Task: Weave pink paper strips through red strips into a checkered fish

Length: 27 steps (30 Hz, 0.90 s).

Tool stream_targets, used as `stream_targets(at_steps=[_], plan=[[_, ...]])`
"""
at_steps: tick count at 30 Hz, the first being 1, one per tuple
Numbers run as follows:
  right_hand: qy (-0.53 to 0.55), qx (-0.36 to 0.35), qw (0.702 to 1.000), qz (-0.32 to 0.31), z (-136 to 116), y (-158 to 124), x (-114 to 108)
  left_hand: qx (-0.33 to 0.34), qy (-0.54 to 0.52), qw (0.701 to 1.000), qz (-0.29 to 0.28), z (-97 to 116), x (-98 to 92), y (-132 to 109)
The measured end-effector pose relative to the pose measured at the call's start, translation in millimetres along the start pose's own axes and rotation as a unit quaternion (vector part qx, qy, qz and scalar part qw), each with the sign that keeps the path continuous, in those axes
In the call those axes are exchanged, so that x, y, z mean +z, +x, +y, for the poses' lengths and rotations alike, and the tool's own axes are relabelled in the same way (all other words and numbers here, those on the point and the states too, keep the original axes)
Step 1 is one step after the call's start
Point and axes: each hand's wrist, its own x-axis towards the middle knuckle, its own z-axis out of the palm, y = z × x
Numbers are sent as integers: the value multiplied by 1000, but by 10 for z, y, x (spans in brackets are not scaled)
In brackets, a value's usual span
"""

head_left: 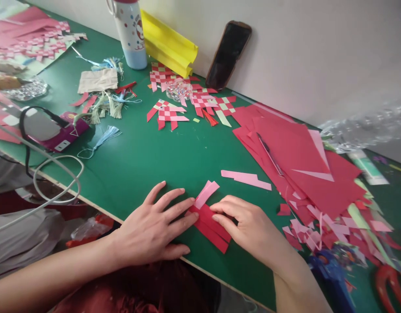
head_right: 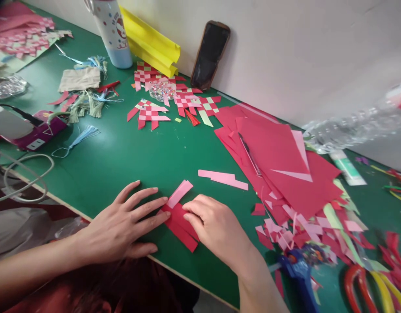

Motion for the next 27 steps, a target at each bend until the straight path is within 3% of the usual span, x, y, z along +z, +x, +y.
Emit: stream_targets(at_steps=[9, 16, 22, 27], plan=[[-1, -26, 997, 70, 14, -14, 34, -8, -7, 1000, 5, 14, 15, -1], [-55, -53, 997, 18, 4, 34, 99, -6, -7, 1000, 0, 12, 6, 5], [-102, -63, 993, 15, -11, 40, 137, -3, -12, 1000, -8, 10, 9, 0], [-68, -42, 993, 82, 82, 31, 118, -3, -14, 1000, -6, 3, 23, -2]])
